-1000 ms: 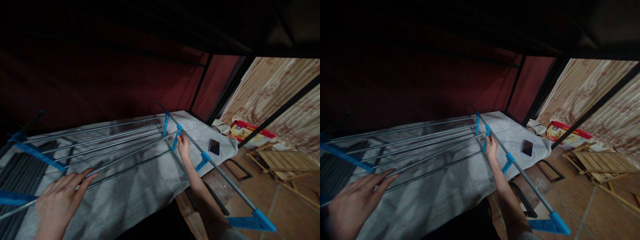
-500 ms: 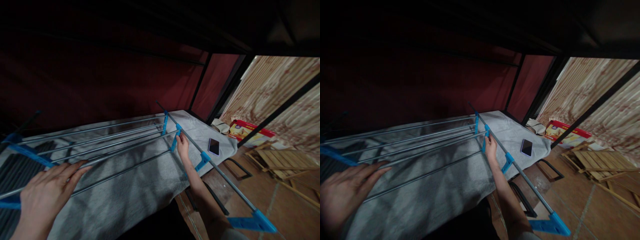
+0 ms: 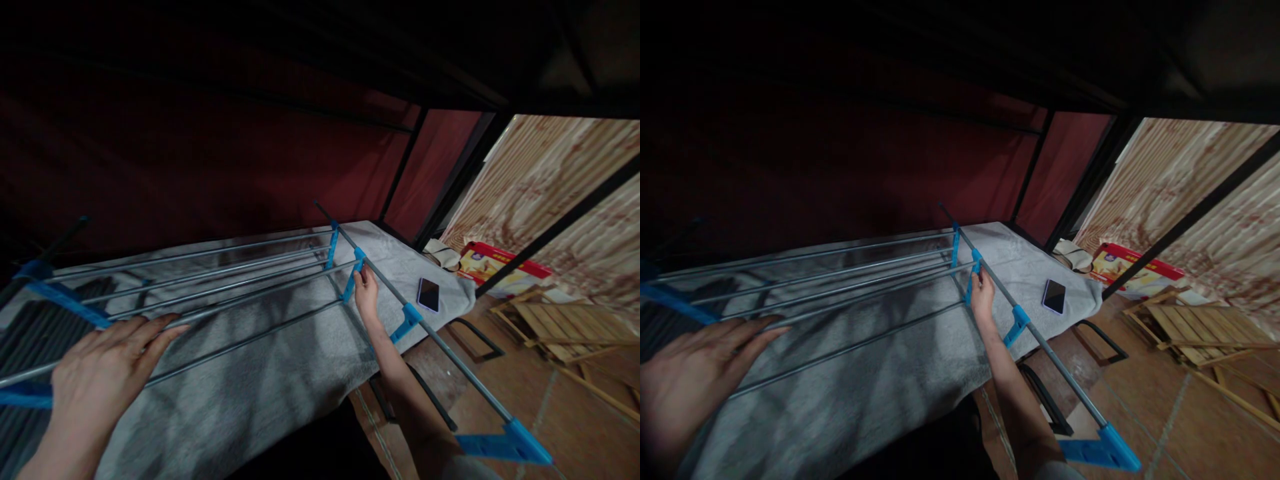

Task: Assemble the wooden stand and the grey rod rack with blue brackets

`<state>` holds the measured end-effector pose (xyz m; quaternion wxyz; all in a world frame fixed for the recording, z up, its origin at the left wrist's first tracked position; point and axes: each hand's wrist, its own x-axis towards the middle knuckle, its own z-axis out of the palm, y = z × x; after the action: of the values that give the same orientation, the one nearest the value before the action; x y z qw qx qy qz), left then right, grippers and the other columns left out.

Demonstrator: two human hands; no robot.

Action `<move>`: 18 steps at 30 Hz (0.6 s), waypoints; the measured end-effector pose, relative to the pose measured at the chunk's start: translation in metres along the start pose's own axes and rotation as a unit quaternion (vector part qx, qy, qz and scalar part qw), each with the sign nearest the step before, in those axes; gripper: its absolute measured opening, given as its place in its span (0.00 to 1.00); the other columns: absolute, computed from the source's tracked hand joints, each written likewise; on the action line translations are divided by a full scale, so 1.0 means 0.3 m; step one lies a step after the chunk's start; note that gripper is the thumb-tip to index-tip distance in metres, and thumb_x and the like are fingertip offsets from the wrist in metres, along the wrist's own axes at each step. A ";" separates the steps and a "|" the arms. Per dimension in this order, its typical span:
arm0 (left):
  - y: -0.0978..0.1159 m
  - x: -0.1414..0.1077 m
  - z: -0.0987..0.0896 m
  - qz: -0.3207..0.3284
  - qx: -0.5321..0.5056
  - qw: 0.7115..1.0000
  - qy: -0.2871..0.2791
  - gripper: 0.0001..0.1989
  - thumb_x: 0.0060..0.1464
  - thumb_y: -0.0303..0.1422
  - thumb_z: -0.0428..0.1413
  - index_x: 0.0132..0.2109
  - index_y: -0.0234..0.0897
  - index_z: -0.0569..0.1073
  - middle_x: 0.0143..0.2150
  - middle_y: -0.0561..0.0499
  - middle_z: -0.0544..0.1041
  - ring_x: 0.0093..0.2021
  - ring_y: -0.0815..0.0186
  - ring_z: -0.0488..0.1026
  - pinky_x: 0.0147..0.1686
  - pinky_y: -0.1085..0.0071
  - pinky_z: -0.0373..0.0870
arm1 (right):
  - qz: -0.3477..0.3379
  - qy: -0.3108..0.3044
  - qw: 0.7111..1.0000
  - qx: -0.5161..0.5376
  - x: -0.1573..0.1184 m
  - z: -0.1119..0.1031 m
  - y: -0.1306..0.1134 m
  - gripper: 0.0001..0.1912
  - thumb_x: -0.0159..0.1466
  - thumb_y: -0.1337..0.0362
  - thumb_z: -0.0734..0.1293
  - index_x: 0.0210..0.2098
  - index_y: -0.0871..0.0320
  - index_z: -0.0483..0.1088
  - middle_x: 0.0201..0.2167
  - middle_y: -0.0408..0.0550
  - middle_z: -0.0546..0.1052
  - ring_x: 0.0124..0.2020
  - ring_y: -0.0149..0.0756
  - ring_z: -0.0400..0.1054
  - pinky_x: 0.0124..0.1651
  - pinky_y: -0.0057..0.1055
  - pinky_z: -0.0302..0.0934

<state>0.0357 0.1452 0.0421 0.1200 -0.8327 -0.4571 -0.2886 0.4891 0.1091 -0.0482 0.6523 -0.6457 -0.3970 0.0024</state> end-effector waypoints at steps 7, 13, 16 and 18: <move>-0.002 0.004 0.000 0.069 0.095 0.993 0.006 0.32 0.63 0.46 0.32 0.44 0.40 0.80 0.39 0.43 0.81 0.40 0.51 0.74 0.38 0.60 0.64 | -0.005 0.000 1.000 0.001 0.000 0.003 0.002 0.20 0.65 0.54 0.62 0.48 0.60 0.74 0.48 0.56 0.78 0.50 0.44 0.71 0.58 0.44 0.62; 0.002 0.006 0.005 0.079 0.089 0.992 0.033 0.32 0.65 0.47 0.34 0.45 0.38 0.80 0.37 0.44 0.82 0.38 0.51 0.75 0.35 0.61 0.64 | -0.004 -0.017 1.000 0.009 0.003 0.000 0.012 0.21 0.64 0.54 0.62 0.51 0.60 0.72 0.49 0.56 0.77 0.50 0.45 0.71 0.58 0.44 0.62; 0.006 -0.004 0.016 0.095 0.085 0.991 0.045 0.33 0.66 0.47 0.33 0.44 0.38 0.80 0.36 0.45 0.81 0.37 0.52 0.75 0.34 0.62 0.63 | -0.004 -0.035 0.999 0.014 -0.005 0.000 0.013 0.26 0.64 0.56 0.62 0.59 0.60 0.66 0.56 0.58 0.73 0.56 0.45 0.68 0.62 0.45 0.60; 0.008 -0.014 0.027 0.093 0.081 0.991 0.054 0.31 0.67 0.47 0.35 0.44 0.38 0.80 0.36 0.46 0.81 0.36 0.53 0.75 0.34 0.62 0.63 | -0.007 -0.040 0.999 0.004 -0.032 0.001 0.006 0.30 0.64 0.57 0.61 0.64 0.59 0.60 0.62 0.59 0.68 0.61 0.45 0.64 0.64 0.46 0.57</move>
<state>0.0389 0.1445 0.0334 0.2382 -0.8424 -0.3920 -0.2826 0.4834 0.1046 -0.0547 0.6383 -0.6399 -0.4271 0.0254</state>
